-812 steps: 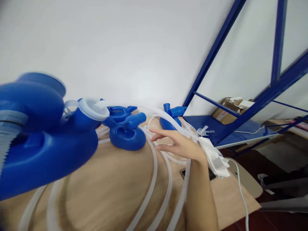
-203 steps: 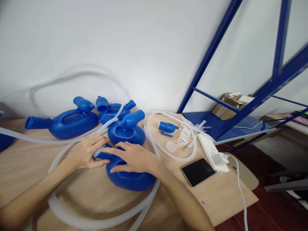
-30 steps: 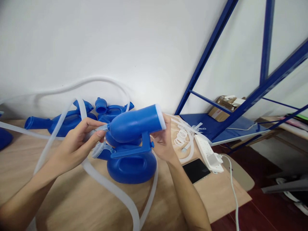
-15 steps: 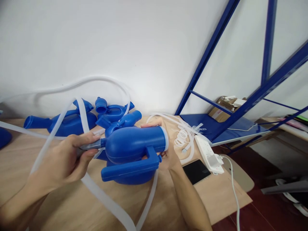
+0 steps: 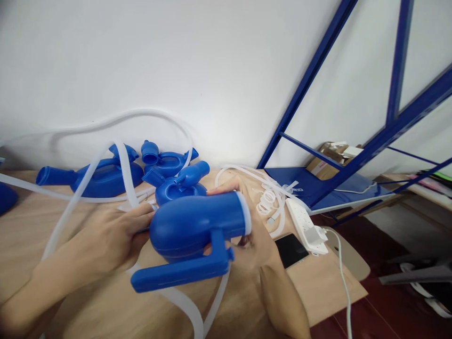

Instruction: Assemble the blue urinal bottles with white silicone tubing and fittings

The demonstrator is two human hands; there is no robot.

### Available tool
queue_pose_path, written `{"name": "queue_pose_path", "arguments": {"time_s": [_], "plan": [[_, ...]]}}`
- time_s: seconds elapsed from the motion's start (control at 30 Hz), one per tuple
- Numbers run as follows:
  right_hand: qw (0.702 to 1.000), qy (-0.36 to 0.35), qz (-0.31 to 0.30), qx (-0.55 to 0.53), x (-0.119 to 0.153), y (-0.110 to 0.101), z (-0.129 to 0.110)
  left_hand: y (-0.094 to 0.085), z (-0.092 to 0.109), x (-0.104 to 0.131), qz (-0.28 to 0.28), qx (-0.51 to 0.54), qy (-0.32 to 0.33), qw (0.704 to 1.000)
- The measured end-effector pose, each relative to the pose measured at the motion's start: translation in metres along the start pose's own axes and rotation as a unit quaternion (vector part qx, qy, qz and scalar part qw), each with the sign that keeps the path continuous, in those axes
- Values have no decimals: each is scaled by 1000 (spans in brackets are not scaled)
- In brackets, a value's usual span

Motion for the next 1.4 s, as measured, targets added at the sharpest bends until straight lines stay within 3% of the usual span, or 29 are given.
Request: {"name": "queue_pose_path", "arguments": {"time_s": [0.07, 0.17, 0.27, 0.37, 0.43, 0.53, 0.6, 0.73, 0.83, 0.93, 1.07, 1.4], "plan": [[999, -39, -5, 22, 2, -2, -10, 9, -8, -4, -41, 37, -24, 998], [996, -76, -23, 26, -4, -5, -14, 14, -13, -14, -51, 48, -37, 997], [996, -82, -24, 24, -14, -9, -5, 5, -9, -18, 48, -90, -68, 992], [995, -78, 50, 44, -18, -18, 6, -4, 9, -11, 175, -199, -56, 963], [992, -65, 104, 33, -16, -25, 13, -3, 21, -6, 178, -147, -30, 973], [991, -45, 127, -3, -13, -27, 18, 8, 20, -4, 86, 83, -92, 989], [992, -41, 118, 2, -13, -24, 18, 17, 9, -2, 50, 272, -184, 943], [990, -89, 100, 41, -16, -16, 12, 33, -11, 3, 63, 560, -306, 767], [986, -131, 94, 47, -18, -11, 11, 41, -12, 1, 59, 666, -327, 668], [985, -140, 92, 47, -18, -8, 12, 45, -4, -8, 64, 748, -295, 592], [986, -130, 100, 43, -17, -6, 15, 46, 2, -15, 90, 787, -277, 544], [978, -175, 90, 64, -16, -20, 15, 45, -1, -13, 138, 785, -303, 522]]}}
Point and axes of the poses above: each hand's wrist, its own x-axis away from the middle knuckle, its own y-axis out of the palm, z = x × y, the point moved 5 cm from there along -x, towards the middle knuckle, and after that the axes turned 8 degrees about -z, right-handed, at the moved point
